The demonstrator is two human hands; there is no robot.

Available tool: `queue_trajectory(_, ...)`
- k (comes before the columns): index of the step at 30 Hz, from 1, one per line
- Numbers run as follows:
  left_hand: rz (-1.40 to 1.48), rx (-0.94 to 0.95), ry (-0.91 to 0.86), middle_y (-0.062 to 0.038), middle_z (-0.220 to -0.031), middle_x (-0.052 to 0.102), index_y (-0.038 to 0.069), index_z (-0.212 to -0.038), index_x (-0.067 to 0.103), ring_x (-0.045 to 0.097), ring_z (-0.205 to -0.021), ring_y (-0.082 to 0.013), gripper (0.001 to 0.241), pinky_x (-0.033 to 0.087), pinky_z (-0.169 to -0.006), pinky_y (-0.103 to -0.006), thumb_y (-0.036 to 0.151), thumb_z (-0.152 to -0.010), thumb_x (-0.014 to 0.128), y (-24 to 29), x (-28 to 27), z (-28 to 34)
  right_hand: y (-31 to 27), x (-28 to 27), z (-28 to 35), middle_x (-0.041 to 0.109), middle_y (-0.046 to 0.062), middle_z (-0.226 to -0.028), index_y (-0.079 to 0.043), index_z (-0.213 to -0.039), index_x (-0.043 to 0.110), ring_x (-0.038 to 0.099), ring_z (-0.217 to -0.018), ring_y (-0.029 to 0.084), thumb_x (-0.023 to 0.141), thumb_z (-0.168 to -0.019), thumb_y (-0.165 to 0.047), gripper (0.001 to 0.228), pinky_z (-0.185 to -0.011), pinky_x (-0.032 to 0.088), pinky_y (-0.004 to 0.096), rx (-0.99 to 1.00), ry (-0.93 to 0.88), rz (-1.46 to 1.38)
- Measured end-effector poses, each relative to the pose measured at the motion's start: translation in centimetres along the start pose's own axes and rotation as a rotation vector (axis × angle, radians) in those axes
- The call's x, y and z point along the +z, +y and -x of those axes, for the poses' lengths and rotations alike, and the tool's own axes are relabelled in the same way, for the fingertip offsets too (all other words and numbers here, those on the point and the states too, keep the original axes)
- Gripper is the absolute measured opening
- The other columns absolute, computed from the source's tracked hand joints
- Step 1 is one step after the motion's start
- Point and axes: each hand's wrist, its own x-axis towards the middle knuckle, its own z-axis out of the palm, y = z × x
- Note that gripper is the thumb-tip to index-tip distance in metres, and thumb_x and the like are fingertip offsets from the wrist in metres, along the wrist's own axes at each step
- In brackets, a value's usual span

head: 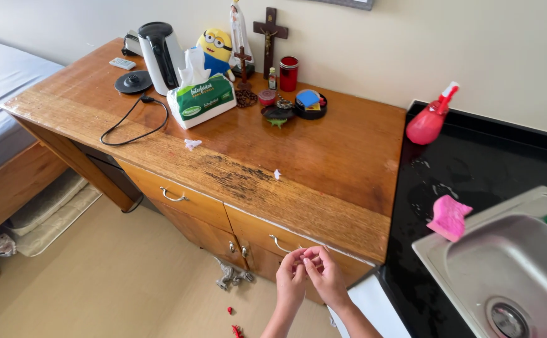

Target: The person moves a tissue pack and a remote control on a wooden table, then walks to a sink to wet and wring out a green cloth. They return to the table and wipe its surface with the cloth, repeating the process of rinsing the cloth at the sink and wiping the table again.

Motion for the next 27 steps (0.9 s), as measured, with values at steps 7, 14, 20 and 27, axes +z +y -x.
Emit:
queue_trajectory(7, -0.228, 0.026, -0.015, -0.005, -0.097, 0.075, 0.003, -0.119, 0.071, 0.065, -0.078, -0.0070, 0.027, 0.056, -0.069, -0.0238, 0.000, -0.094, 0.059, 6.5, -6.4, -7.2, 0.8, 7.7, -7.3, 0.072, 0.001, -0.092, -0.005, -0.107, 0.064, 0.064, -0.078, 0.007, 0.063, -0.098, -0.013, 0.012, -0.068, 0.053, 0.024, -0.042, 0.005, -0.104)
queue_trajectory(14, -0.255, 0.071, -0.104, -0.003, -0.099, 0.071, 0.003, -0.119, 0.071, 0.064, -0.077, -0.0059, 0.025, 0.056, -0.068, -0.0231, 0.005, -0.096, 0.063, 12.7, -17.5, -14.4, -1.0, 20.3, -13.7, 0.072, 0.003, -0.093, -0.003, -0.109, 0.064, 0.063, -0.079, 0.006, 0.062, -0.100, -0.014, 0.015, -0.071, 0.054, 0.022, -0.038, 0.019, -0.313)
queue_trajectory(20, -0.302, 0.045, -0.112, -0.003, -0.099, 0.073, 0.004, -0.121, 0.071, 0.063, -0.074, -0.0057, 0.026, 0.054, -0.065, -0.0231, 0.005, -0.096, 0.064, 17.4, -24.6, -18.2, -3.0, 28.6, -17.0, 0.071, 0.004, -0.096, -0.002, -0.111, 0.063, 0.061, -0.080, 0.006, 0.061, -0.102, -0.013, 0.014, -0.072, 0.052, 0.022, -0.047, 0.043, -0.303)
queue_trajectory(27, -0.203, 0.054, -0.134, -0.003, -0.103, 0.074, 0.006, -0.130, 0.065, 0.066, -0.078, -0.0047, 0.032, 0.057, -0.067, -0.0223, 0.005, -0.098, 0.063, 19.0, -28.7, -22.5, -5.4, 32.6, -21.3, 0.071, 0.006, -0.096, -0.005, -0.114, 0.062, 0.066, -0.083, 0.007, 0.061, -0.101, -0.014, 0.016, -0.073, 0.056, 0.024, -0.009, 0.056, -0.202)
